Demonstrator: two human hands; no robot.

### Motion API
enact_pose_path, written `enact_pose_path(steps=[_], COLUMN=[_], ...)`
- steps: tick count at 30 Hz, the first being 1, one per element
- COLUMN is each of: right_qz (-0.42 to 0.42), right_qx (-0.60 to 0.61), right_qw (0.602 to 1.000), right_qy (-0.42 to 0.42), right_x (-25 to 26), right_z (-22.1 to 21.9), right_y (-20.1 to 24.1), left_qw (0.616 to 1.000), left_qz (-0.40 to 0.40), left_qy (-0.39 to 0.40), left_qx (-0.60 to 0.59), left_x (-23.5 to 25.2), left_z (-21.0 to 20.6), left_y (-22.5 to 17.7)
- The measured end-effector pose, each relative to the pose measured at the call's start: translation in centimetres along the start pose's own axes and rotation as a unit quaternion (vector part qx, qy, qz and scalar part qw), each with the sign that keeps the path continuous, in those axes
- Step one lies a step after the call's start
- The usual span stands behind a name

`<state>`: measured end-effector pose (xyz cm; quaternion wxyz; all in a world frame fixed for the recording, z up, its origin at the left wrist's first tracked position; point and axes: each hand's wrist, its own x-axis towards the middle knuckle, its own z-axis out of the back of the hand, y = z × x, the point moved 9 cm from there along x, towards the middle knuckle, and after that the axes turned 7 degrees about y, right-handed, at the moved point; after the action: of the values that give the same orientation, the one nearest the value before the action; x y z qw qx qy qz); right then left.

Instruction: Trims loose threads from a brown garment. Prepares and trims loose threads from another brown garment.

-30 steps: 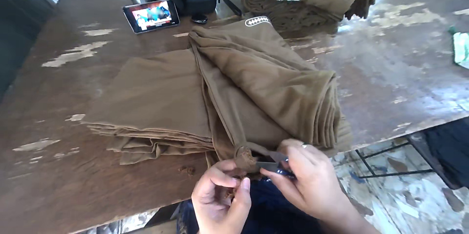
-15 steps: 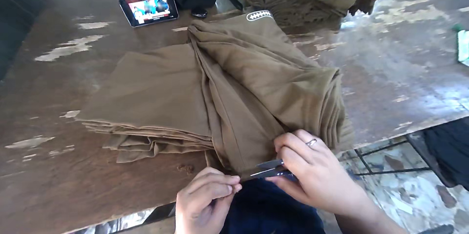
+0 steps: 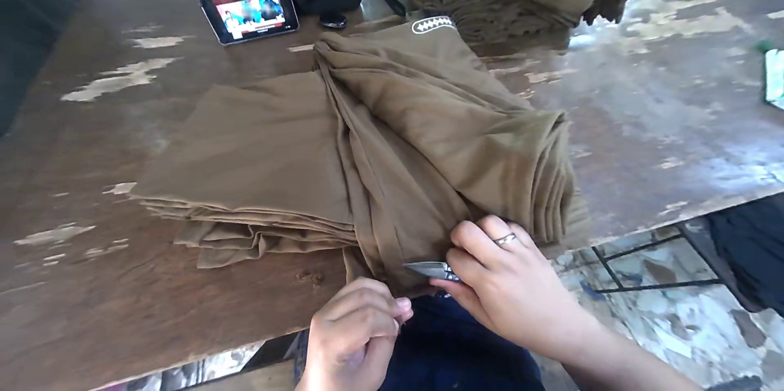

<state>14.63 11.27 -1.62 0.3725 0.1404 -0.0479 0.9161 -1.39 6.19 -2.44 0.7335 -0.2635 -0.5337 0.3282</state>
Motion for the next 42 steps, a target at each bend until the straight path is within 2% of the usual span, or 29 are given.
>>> enact_pose_path(steps=[2,3,4,6,7,8,10,13,15,16,18,19,20,22,24,28,33,35,37,38,40,42], right_qz=[0.000,0.001,0.002,-0.001,-0.006,-0.009,0.006,0.061,0.040,0.009,-0.086,-0.145,-0.206,-0.308,-0.338,-0.333,-0.276,-0.214,-0.119,-0.073,0.009,0.047], right_qx=[0.015,0.030,0.047,0.083,0.091,0.089,0.074,0.118,0.134,0.118,0.069,0.050,0.050,0.095,0.153,0.153,0.160,0.159,0.244,0.303,0.353,0.287], right_qw=[1.000,1.000,0.999,0.996,0.995,0.995,0.994,0.985,0.979,0.975,0.965,0.960,0.956,0.941,0.928,0.928,0.925,0.921,0.907,0.900,0.913,0.950], right_qy=[0.004,0.004,0.001,-0.016,-0.032,-0.049,-0.079,-0.106,-0.148,-0.185,-0.239,-0.233,-0.205,-0.100,-0.020,-0.059,-0.207,-0.285,-0.322,-0.304,-0.203,-0.116], right_x=[0.0,0.0,0.0,-0.1,-0.1,-0.1,0.3,2.2,3.4,3.8,4.1,4.1,4.3,4.6,5.0,5.1,1.9,-0.4,-1.5,-1.4,-0.3,0.9], right_z=[0.1,0.2,0.5,1.0,1.3,1.5,1.4,2.3,4.8,6.5,9.5,10.0,9.6,6.6,3.2,3.3,5.8,8.0,9.1,8.6,5.9,2.9], right_y=[-0.2,-0.3,-0.5,-0.7,-0.6,-0.2,1.2,2.2,-0.2,-2.3,-7.3,-9.9,-12.4,-16.2,-17.8,-17.8,-16.5,-13.3,-8.6,-6.3,-2.4,-0.6], left_qw=[0.998,0.992,0.978,0.925,0.906,0.903,0.932,0.984,0.987,0.985,0.984,0.983,0.983,0.982,0.979,0.975,0.987,0.991,0.994,0.995,0.996,0.996], left_qz=[0.009,0.028,0.058,0.102,0.107,0.105,0.103,0.124,0.126,0.125,0.128,0.130,0.134,0.145,0.171,0.207,0.143,0.122,0.102,0.087,0.064,0.046], left_qy=[0.037,0.085,0.162,0.345,0.396,0.408,0.344,0.125,0.018,-0.009,-0.032,-0.037,-0.036,-0.025,-0.018,-0.001,-0.054,-0.051,-0.038,-0.033,-0.029,-0.041], left_qx=[-0.046,-0.084,-0.119,-0.120,-0.103,-0.087,-0.052,0.034,0.098,0.115,0.119,0.121,0.124,0.120,0.104,0.076,0.050,0.022,0.012,0.020,0.047,0.067], left_x=[-0.1,-0.3,-0.7,-2.1,-2.6,-2.7,-1.9,0.3,1.3,1.8,2.5,3.0,3.4,4.6,5.8,7.5,4.8,2.8,1.4,1.2,1.4,1.7], left_z=[-0.1,-0.5,-1.2,-2.6,-2.8,-2.6,-1.1,2.3,3.5,3.6,3.2,3.0,2.8,2.5,2.5,2.7,3.0,2.1,1.0,0.7,0.6,0.9], left_y=[0.1,0.1,0.1,-0.3,-0.5,-0.6,-0.5,0.6,1.4,1.7,2.3,2.6,3.0,4.4,6.7,8.7,6.3,4.8,3.9,3.6,3.2,2.9])
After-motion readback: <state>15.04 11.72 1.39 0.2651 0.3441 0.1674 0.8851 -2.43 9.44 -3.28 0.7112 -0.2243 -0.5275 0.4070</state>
